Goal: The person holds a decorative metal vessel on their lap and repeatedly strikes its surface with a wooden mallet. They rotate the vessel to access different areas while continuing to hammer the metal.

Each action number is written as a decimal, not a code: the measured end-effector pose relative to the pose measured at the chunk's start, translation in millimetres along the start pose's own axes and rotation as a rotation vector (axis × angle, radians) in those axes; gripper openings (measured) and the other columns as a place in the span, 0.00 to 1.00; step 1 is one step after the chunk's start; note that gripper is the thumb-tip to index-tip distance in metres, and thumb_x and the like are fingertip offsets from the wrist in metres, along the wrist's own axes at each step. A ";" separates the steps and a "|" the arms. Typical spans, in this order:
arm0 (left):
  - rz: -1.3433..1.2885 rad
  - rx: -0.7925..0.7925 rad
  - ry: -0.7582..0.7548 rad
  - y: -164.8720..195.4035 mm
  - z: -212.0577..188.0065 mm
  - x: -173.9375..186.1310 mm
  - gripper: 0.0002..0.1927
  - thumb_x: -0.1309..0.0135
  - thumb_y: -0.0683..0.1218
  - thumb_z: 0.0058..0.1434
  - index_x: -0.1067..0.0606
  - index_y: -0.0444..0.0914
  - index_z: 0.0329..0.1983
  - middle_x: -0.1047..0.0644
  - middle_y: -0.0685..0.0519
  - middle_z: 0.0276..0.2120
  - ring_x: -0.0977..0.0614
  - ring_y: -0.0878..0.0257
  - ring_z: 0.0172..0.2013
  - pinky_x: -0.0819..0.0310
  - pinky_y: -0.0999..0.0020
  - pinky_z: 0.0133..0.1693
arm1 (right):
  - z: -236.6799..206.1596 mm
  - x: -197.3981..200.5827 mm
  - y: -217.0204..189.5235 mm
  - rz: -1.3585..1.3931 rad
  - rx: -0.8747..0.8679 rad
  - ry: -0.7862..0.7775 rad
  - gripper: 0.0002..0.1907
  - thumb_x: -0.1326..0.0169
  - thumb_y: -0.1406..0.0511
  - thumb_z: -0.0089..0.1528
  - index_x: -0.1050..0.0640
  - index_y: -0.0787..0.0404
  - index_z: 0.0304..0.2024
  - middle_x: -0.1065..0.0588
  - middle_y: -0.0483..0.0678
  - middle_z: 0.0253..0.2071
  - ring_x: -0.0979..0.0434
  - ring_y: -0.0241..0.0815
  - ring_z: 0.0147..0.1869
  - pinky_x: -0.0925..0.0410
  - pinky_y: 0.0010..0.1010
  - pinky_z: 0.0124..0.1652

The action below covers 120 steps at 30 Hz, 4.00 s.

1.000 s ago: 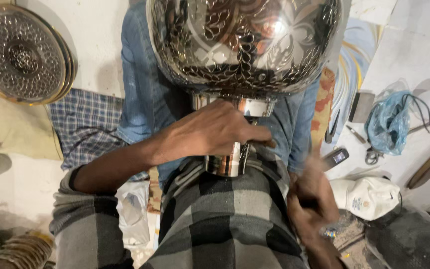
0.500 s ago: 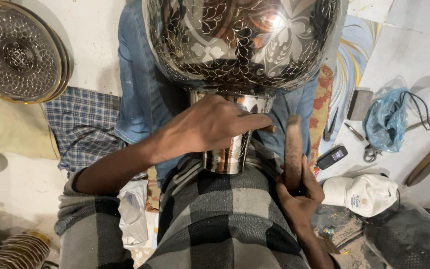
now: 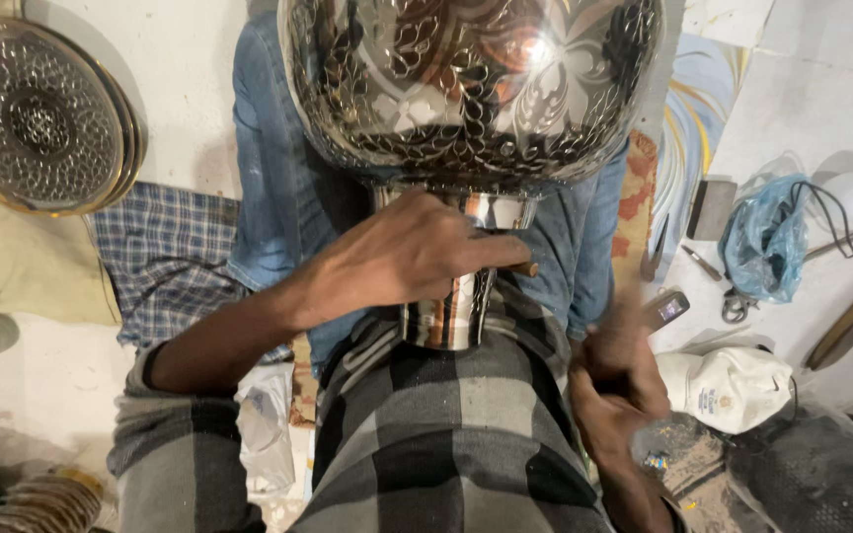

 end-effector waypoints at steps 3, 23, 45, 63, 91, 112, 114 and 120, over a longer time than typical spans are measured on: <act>0.021 0.078 -0.149 -5.1 -5.0 -9.7 0.28 0.59 0.29 0.62 0.25 0.45 0.60 0.42 0.58 0.12 0.40 0.71 0.11 0.43 0.78 0.10 | 3.1 -7.1 -16.3 -0.170 0.256 -0.174 0.29 0.41 0.78 0.50 0.26 0.77 0.55 0.23 0.57 0.45 0.22 0.38 0.42 0.29 0.27 0.42; -0.192 0.333 0.263 -3.5 -38.9 -3.5 0.29 0.44 0.43 0.55 0.25 0.36 0.63 0.18 0.46 0.33 0.23 0.63 0.18 0.26 0.67 0.20 | 104.5 -8.7 -72.7 -0.098 0.304 -0.456 0.40 0.42 0.79 0.51 0.27 0.57 0.67 0.23 0.52 0.50 0.26 0.34 0.41 0.33 0.24 0.38; -0.430 0.744 1.027 19.1 -75.3 2.7 0.12 0.52 0.26 0.62 0.24 0.26 0.46 0.17 0.46 0.39 0.12 0.61 0.41 0.15 0.72 0.45 | 179.6 -114.2 -212.0 -0.852 0.435 -1.163 0.41 0.41 0.71 0.52 0.30 0.40 0.68 0.21 0.47 0.40 0.23 0.37 0.28 0.27 0.31 0.28; -0.375 0.470 0.467 -2.7 -68.0 -3.0 0.29 0.40 0.38 0.46 0.24 0.30 0.55 0.16 0.43 0.36 0.13 0.55 0.32 0.16 0.61 0.35 | 150.4 -65.7 -147.7 -0.696 0.324 -0.872 0.45 0.38 0.77 0.45 0.26 0.45 0.64 0.18 0.54 0.48 0.19 0.37 0.34 0.24 0.32 0.34; -0.381 0.110 0.012 -10.6 -32.9 -0.1 0.20 0.53 0.38 0.68 0.26 0.43 0.62 0.40 0.59 0.11 0.39 0.69 0.09 0.42 0.74 0.11 | 16.4 -4.0 -74.6 -0.281 -0.039 -0.195 0.27 0.40 0.80 0.56 0.25 0.73 0.58 0.23 0.52 0.47 0.24 0.38 0.46 0.31 0.24 0.46; -0.522 0.245 0.554 -13.7 -64.5 23.8 0.18 0.43 0.35 0.65 0.25 0.39 0.58 0.17 0.50 0.47 0.11 0.62 0.40 0.14 0.73 0.38 | -15.5 -34.9 -12.3 -0.116 -0.128 -0.117 0.38 0.39 0.79 0.55 0.31 0.73 0.69 0.23 0.50 0.47 0.23 0.37 0.49 0.28 0.27 0.51; -0.482 0.248 0.556 -15.8 -65.6 16.3 0.20 0.45 0.33 0.67 0.25 0.39 0.61 0.17 0.51 0.48 0.11 0.65 0.40 0.11 0.74 0.39 | -5.6 -37.8 -8.5 -0.090 -0.156 -0.171 0.38 0.38 0.79 0.55 0.31 0.73 0.69 0.22 0.51 0.47 0.22 0.35 0.49 0.28 0.26 0.50; -0.217 0.196 0.397 -21.8 -57.5 0.0 0.29 0.45 0.31 0.50 0.22 0.39 0.58 0.15 0.50 0.39 0.14 0.65 0.29 0.21 0.70 0.24 | 38.1 -48.8 -21.0 0.030 0.066 -0.318 0.34 0.41 0.78 0.52 0.29 0.72 0.63 0.19 0.52 0.48 0.16 0.33 0.36 0.25 0.29 0.35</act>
Point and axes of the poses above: each hand's wrist, its own z-axis towards the middle knuckle, its own x-axis out of the back of the hand, y = z × x, the point moved 6 cm from there along z, towards the middle knuckle
